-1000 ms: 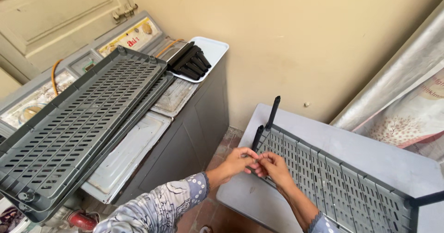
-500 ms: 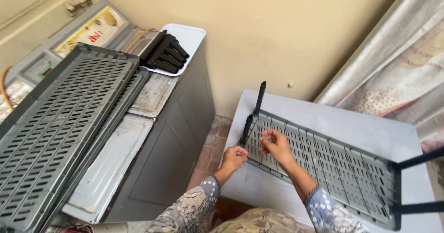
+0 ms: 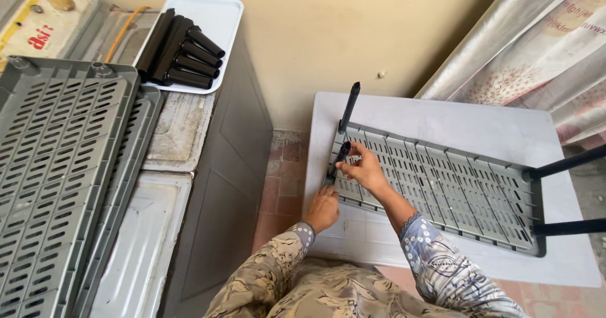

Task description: The person assembles a plastic storage rack. They attach black plastic leg tubes to the corners of gray perforated shelves, press the tubes firmly into the corner sockets, then lift and stack the shelves onto the assembled legs to build the rack.

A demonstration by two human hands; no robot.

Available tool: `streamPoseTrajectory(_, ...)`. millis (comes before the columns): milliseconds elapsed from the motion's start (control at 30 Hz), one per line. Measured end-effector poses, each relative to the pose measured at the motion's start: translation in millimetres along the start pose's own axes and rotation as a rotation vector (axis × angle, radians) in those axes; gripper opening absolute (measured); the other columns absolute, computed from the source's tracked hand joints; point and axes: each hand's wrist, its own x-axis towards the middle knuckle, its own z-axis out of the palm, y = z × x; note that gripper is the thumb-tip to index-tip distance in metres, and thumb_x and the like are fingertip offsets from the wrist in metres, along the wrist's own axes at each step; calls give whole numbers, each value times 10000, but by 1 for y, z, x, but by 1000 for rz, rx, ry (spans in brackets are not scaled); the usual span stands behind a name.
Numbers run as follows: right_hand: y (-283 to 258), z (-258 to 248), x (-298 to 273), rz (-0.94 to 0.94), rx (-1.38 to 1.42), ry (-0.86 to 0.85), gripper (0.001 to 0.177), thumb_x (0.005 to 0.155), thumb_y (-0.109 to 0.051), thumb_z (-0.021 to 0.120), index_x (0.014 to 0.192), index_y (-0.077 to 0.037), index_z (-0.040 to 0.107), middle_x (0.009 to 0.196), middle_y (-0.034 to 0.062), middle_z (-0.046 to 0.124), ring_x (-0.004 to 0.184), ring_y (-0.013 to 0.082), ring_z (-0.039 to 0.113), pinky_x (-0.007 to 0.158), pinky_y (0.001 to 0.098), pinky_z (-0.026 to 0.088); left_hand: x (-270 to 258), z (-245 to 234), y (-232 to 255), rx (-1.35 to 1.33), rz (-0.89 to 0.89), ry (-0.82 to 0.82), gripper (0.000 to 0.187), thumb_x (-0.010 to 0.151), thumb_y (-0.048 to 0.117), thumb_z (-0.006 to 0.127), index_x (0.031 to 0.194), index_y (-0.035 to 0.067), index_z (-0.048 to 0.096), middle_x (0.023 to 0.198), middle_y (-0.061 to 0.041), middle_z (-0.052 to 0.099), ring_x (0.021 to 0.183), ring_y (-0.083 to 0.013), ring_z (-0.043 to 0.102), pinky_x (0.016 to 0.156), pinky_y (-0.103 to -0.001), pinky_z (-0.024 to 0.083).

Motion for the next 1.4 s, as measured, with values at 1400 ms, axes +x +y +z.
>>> streamPoseTrajectory(1400,-1,11,52,200,-132,-238,241,851,-190,779,854,48,740,675,111,720,504,140,682,463,282,569,43,10,6,239,35,-397,647,937,69,556,1520,-91,326,1656,-276,168,1542,-389,168,1130,-552,370)
